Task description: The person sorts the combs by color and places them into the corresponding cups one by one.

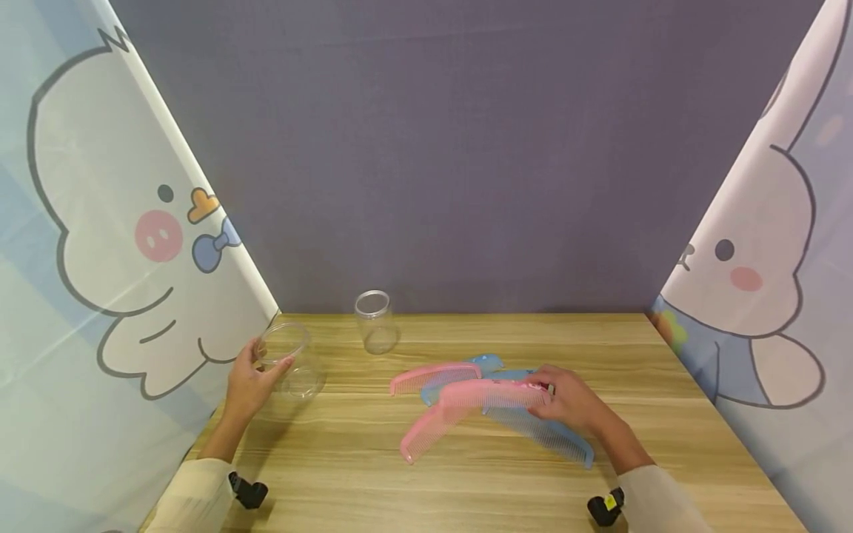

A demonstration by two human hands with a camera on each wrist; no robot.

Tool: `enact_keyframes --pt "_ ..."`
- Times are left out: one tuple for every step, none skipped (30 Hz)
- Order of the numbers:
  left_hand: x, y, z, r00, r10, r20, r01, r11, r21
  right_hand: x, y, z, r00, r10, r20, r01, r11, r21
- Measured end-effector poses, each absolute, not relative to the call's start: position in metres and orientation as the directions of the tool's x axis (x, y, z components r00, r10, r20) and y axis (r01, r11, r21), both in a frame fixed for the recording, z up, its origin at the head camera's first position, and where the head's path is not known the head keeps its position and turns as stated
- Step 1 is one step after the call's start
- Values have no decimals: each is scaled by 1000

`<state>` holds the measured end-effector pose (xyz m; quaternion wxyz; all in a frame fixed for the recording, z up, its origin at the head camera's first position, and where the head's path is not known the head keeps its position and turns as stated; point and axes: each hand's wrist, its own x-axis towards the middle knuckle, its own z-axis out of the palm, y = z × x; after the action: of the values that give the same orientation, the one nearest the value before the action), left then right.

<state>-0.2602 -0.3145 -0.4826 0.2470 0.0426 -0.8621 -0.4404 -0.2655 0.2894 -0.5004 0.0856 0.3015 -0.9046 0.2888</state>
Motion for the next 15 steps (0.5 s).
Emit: enact_keyframes --pt "-260 -314 -482 -875 -291 388 143 610 780 -267 287 -500 -797 -500 339 -604 643 -472" --pt "-259 -314 -482 -876 -291 385 140 611 779 -269 285 -499 -790 -505 347 -613 635 -471" --pt "-259 -314 -482 -877 -291 382 136 612 779 -270 282 -498 -783 -509 356 -621 624 -474" --pt "-259 -314 -482 -879 -292 377 131 613 779 -271 280 -497 -773 -519 364 -634 617 -466" --pt "-259 -314 -482 -881 -292 374 126 615 778 -272 278 -496 -768 -525 368 -641 609 -467" --pt "-259 -314 -482 -882 -292 370 122 617 777 -273 276 -495 -766 -530 364 -642 607 -469" --pt "-258 -314 -481 -883 -292 368 119 619 776 -274 274 -494 -768 -530 358 -639 605 -474" --pt "-258 -314 -481 -884 -291 367 117 620 776 -275 272 -493 -772 -530 351 -634 606 -480" --pt "-258 -313 -481 -884 -291 366 117 621 775 -276 270 -493 -777 -526 346 -628 608 -485" --pt "-258 -313 -481 -884 -290 366 117 621 775 -277 268 -492 -781 -523 341 -623 614 -485" --pt "-258 -313 -480 -884 -289 367 118 622 774 -278 266 -491 -790 -516 332 -612 620 -491" --pt "-258 -313 -480 -884 -290 367 117 623 774 -279 264 -490 -797 -511 323 -602 625 -496" --pt "-257 -313 -480 -884 -289 366 116 624 773 -280 262 -489 -802 -507 317 -596 629 -499" --pt "-257 -313 -480 -885 -289 365 114 626 771 -281 259 -489 -806 -502 315 -590 632 -502" --pt "-257 -313 -480 -885 -289 364 112 628 770 -282 257 -488 -809 -499 311 -586 637 -502"
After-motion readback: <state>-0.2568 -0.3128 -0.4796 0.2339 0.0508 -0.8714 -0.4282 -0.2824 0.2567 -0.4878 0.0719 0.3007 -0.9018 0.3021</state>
